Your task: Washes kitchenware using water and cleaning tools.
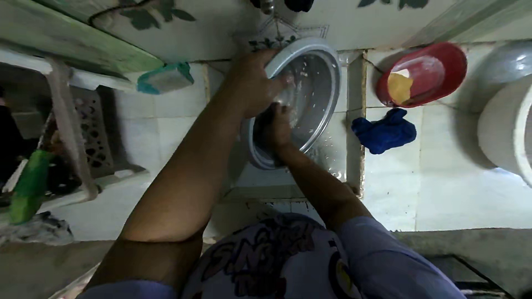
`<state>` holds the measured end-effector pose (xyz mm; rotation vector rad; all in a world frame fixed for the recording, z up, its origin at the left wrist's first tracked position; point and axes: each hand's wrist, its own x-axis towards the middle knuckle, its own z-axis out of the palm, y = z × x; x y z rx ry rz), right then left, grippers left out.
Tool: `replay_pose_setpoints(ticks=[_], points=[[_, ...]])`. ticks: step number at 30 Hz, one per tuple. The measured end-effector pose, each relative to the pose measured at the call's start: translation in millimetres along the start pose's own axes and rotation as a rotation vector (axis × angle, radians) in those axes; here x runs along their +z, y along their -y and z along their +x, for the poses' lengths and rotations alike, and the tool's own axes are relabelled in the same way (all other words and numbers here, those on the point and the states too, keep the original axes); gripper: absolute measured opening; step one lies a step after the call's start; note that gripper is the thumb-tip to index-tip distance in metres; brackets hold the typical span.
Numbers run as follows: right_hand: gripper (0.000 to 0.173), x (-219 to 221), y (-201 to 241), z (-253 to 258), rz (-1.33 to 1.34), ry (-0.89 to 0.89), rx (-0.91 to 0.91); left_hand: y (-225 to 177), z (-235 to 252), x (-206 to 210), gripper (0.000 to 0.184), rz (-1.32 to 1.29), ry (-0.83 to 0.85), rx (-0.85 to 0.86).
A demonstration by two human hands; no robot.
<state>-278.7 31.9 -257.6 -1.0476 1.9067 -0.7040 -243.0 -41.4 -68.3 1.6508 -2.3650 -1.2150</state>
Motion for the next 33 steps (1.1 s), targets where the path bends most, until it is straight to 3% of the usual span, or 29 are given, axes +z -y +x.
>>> replay_pose_setpoints(ticks=[3, 5, 7, 9, 11, 13, 15, 17, 19, 22, 25, 28, 30, 33], points=[[0.035, -15.4, 50.2, -25.3, 0.026, 0.133, -0.293, -1.0, 1.4, 2.6, 0.050, -0.022, 0.003, 0.002], [0.035, -25.9, 53.2, -6.2, -0.057, 0.003, -0.425, 0.3, -0.7, 4.0, 0.047, 0.007, 0.012, 0.052], [0.050, -32.6, 34.4, 23.8, -0.023, -0.122, -0.332, 2.2, -2.2, -0.4, 0.048, 0.028, 0.034, 0.055], [0.068, -30.1, 4.4, 45.6, 0.008, -0.111, -0.010, 4.3, -4.5, -5.1, 0.049, 0.020, 0.033, 0.007], [0.068, -11.4, -16.3, 36.1, 0.047, -0.047, 0.143, 8.8, -6.3, -5.3, 0.049, -0.003, 0.007, 0.001], [0.059, 4.2, 1.2, 1.2, 0.071, 0.019, 0.003, 7.7, -5.7, -2.9, 0.047, -0.021, -0.003, 0.014], [0.044, -3.5, 39.3, -24.3, 0.086, 0.059, -0.252, 1.5, -5.7, 0.1, 0.048, -0.014, 0.008, 0.028], [0.035, -22.9, 58.7, -17.2, -0.053, -0.020, -0.421, -0.3, -7.0, 2.9, 0.049, 0.012, 0.009, 0.034], [0.035, -43.6, 46.5, 17.1, -0.189, -0.174, -0.448, 1.3, -11.6, 4.2, 0.052, 0.030, -0.001, 0.017], [0.041, -64.4, 6.2, 62.7, -0.591, -0.084, -0.313, 9.1, -19.8, 4.3, 0.053, 0.020, -0.033, 0.011], [0.040, -49.5, -37.8, 51.5, -0.784, 0.018, -0.291, 16.1, -29.7, 12.5, 0.053, -0.035, -0.058, 0.030], [0.051, -20.1, -41.3, 6.4, -0.600, 0.186, -0.088, 23.5, -37.2, 24.4, 0.054, -0.070, -0.086, 0.097], [0.055, -2.5, -18.1, -24.3, -0.365, 0.342, 0.024, 26.8, -43.0, 24.3, 0.054, -0.111, -0.126, 0.080], [0.035, -9.7, 33.4, -44.1, 0.218, 0.595, 0.065, 40.2, -54.7, 14.7, 0.055, -0.225, -0.200, -0.043]])
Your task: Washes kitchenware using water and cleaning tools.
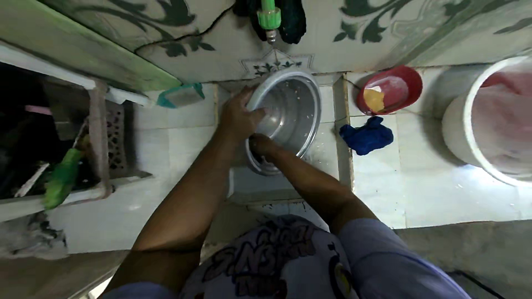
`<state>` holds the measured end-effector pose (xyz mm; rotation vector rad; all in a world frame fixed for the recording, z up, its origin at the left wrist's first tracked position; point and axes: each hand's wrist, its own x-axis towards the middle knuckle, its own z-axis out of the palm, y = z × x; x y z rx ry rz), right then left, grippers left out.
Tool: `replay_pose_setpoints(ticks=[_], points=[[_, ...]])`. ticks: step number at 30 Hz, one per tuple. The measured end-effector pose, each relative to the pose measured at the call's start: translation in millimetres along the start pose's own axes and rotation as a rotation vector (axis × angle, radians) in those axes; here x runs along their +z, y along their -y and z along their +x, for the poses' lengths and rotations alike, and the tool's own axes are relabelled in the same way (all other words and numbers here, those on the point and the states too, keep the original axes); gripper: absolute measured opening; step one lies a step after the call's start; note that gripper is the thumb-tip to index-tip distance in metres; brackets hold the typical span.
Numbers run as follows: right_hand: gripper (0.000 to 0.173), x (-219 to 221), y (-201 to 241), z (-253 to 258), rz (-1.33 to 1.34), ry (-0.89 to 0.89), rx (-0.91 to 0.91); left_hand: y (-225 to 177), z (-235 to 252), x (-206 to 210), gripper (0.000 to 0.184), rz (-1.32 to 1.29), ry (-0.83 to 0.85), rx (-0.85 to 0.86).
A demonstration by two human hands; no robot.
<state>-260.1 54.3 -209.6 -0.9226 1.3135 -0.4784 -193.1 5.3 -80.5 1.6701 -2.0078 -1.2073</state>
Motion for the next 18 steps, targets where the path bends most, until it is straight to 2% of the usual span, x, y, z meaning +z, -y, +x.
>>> replay_pose_setpoints(ticks=[2, 3, 4, 6, 9, 11, 13, 14, 16, 18], points=[[0.034, -15.1, 35.5, -17.2, 0.325, 0.047, -0.069, 19.3, -3.0, -6.6, 0.049, -0.122, -0.097, -0.078], [0.032, -25.8, 46.5, -23.4, 0.348, -0.009, -0.116, 31.3, -4.5, -6.5, 0.046, -0.192, -0.155, -0.104], [0.033, -38.9, 53.2, -28.6, 0.276, -0.083, -0.157, 42.7, -6.4, -4.5, 0.045, -0.257, -0.208, -0.121], [0.038, -57.6, 47.6, -31.9, -0.077, -0.261, -0.218, 68.6, -9.8, 3.7, 0.047, -0.314, -0.289, -0.153], [0.037, -66.6, 19.1, -42.4, -0.648, -0.244, -0.108, 95.6, -12.8, 19.5, 0.053, -0.155, -0.258, -0.293], [0.038, -72.2, 13.9, -47.6, -0.706, -0.251, -0.028, 105.8, -4.3, 24.0, 0.059, -0.037, -0.164, -0.361], [0.039, -80.1, 14.1, -52.1, -0.648, -0.281, -0.014, 97.2, 4.1, 17.0, 0.072, 0.031, -0.147, -0.254], [0.039, -85.0, 15.9, -53.1, -0.635, -0.295, -0.026, 81.8, 9.7, 6.8, 0.076, 0.062, -0.185, -0.121], [0.039, -95.1, 18.1, -52.3, -0.630, -0.301, -0.071, 26.8, 17.1, -19.8, 0.076, 0.080, -0.265, 0.178], [0.035, -105.7, 25.2, -50.2, -0.630, -0.272, -0.102, -44.4, 15.9, -48.3, 0.071, 0.138, -0.263, 0.437]])
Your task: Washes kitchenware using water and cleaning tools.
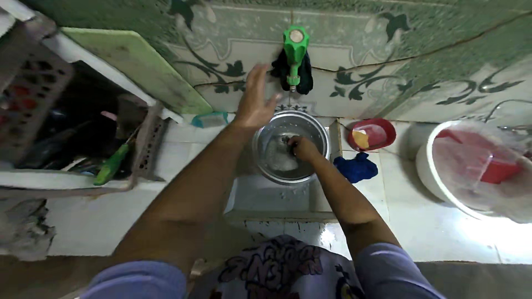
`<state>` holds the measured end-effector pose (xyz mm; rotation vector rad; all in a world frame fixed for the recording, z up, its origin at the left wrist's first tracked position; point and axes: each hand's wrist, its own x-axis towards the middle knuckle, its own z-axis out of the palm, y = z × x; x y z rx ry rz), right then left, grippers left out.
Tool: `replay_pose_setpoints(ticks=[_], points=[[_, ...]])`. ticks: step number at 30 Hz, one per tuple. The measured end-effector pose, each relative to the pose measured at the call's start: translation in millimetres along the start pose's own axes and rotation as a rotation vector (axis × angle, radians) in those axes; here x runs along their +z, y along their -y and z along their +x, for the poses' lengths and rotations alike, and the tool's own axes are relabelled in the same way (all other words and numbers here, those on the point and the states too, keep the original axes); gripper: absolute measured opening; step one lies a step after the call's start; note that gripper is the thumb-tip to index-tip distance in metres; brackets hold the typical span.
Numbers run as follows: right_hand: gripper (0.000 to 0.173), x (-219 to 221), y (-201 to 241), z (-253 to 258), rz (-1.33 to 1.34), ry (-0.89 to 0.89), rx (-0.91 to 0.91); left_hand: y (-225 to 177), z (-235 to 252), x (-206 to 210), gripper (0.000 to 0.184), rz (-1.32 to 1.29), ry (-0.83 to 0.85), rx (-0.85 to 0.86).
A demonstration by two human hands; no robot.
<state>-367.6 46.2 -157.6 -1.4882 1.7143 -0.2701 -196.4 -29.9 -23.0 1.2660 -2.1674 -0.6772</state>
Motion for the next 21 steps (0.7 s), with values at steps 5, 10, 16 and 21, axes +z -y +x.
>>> replay_pose_setpoints(ticks=[5, 10, 16, 21], points=[[0.031, -42.6, 33.0, 5.8, 0.122, -0.109, -0.062, -74.4, 64.2, -43.4, 0.048, 0.397, 0.212, 0.347], [0.029, -60.2, 55.0, 22.3, 0.623, -0.124, -0.062, -96.8, 82.1, -50.8, 0.041, 0.589, 0.282, 0.290], [0.035, -57.1, 85.4, 33.5, 1.097, -0.133, 0.058, -93.0, 84.5, -40.8, 0.060, 0.393, 0.110, 0.078], [0.034, -48.0, 78.5, 45.3, 0.871, -0.134, -0.051, -18.9, 42.6, -3.6, 0.080, -0.217, 0.084, -0.052]])
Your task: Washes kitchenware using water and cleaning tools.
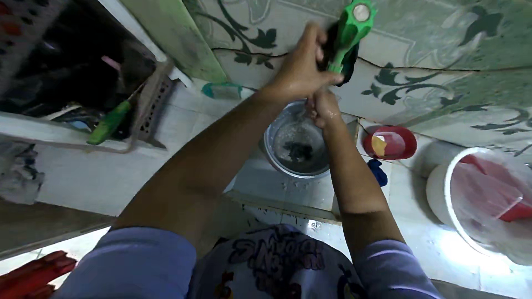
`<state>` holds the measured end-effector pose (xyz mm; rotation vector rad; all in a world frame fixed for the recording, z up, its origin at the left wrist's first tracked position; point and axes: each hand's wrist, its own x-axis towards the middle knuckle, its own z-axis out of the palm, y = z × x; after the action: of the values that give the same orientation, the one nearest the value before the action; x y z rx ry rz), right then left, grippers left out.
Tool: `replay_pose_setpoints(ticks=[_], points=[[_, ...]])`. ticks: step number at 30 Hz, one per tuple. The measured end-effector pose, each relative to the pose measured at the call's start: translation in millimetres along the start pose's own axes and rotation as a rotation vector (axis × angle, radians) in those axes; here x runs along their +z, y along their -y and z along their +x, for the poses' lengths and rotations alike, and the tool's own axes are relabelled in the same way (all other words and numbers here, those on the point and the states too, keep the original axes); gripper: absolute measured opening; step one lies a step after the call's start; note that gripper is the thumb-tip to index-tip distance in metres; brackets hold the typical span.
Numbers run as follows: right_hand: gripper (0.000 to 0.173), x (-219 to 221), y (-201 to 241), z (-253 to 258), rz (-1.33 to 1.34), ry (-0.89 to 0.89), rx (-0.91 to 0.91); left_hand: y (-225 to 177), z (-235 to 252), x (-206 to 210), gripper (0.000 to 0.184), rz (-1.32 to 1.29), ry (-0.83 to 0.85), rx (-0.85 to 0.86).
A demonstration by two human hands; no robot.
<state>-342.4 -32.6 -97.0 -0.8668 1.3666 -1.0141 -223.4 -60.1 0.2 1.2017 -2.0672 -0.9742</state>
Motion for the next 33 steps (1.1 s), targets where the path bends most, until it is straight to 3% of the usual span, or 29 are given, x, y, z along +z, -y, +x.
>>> replay_pose_setpoints(ticks=[2, 4, 5, 7, 9, 13, 17, 20, 24, 28, 31, 33], points=[[0.025, -7.5, -25.7, 3.3, -0.576, 0.085, -0.051, 27.8, -12.7, 14.9, 0.054, -0.041, 0.170, -0.074], [0.044, -11.7, -77.8, 11.2, -1.063, 0.275, 0.040, 39.5, -15.3, 27.6, 0.030, 0.001, 0.310, -0.096], [0.051, -10.1, -98.9, 9.2, -1.248, 0.369, 0.143, 39.7, -13.2, 32.5, 0.028, 0.020, 0.342, -0.089], [0.060, -2.3, -128.6, -3.3, -1.409, 0.449, 0.274, 35.8, -5.7, 40.0, 0.030, 0.030, 0.370, -0.094], [0.069, -2.1, -158.6, -9.1, -1.439, 0.433, 0.205, 32.9, 2.4, 46.0, 0.030, -0.004, 0.382, -0.112], [0.052, 1.5, -148.0, -6.8, -1.500, 0.419, 0.204, 35.2, 7.2, 50.6, 0.028, -0.041, 0.396, -0.079], [0.045, -17.6, -119.0, 5.5, -1.251, 0.274, 0.272, 53.5, 0.8, 42.7, 0.029, -0.011, 0.364, -0.137], [0.038, -36.7, -115.1, 9.1, -0.710, 0.054, 0.165, 84.0, -10.7, 41.8, 0.034, -0.042, 0.306, -0.256], [0.028, -32.1, -77.9, -10.6, -0.170, -0.043, 0.247, 105.8, -33.4, 51.5, 0.045, -0.188, 0.277, -0.430], [0.030, -36.4, -82.3, -15.4, 0.181, 0.036, 0.144, 106.9, -47.3, 68.7, 0.054, -0.292, 0.296, -0.417], [0.032, -43.3, -80.6, -27.9, 0.382, 0.122, 0.109, 100.0, -45.5, 71.0, 0.047, -0.229, 0.269, -0.350], [0.037, -52.3, -82.7, -30.5, 0.374, 0.204, 0.062, 97.6, -43.1, 70.4, 0.043, -0.192, 0.241, -0.311]])
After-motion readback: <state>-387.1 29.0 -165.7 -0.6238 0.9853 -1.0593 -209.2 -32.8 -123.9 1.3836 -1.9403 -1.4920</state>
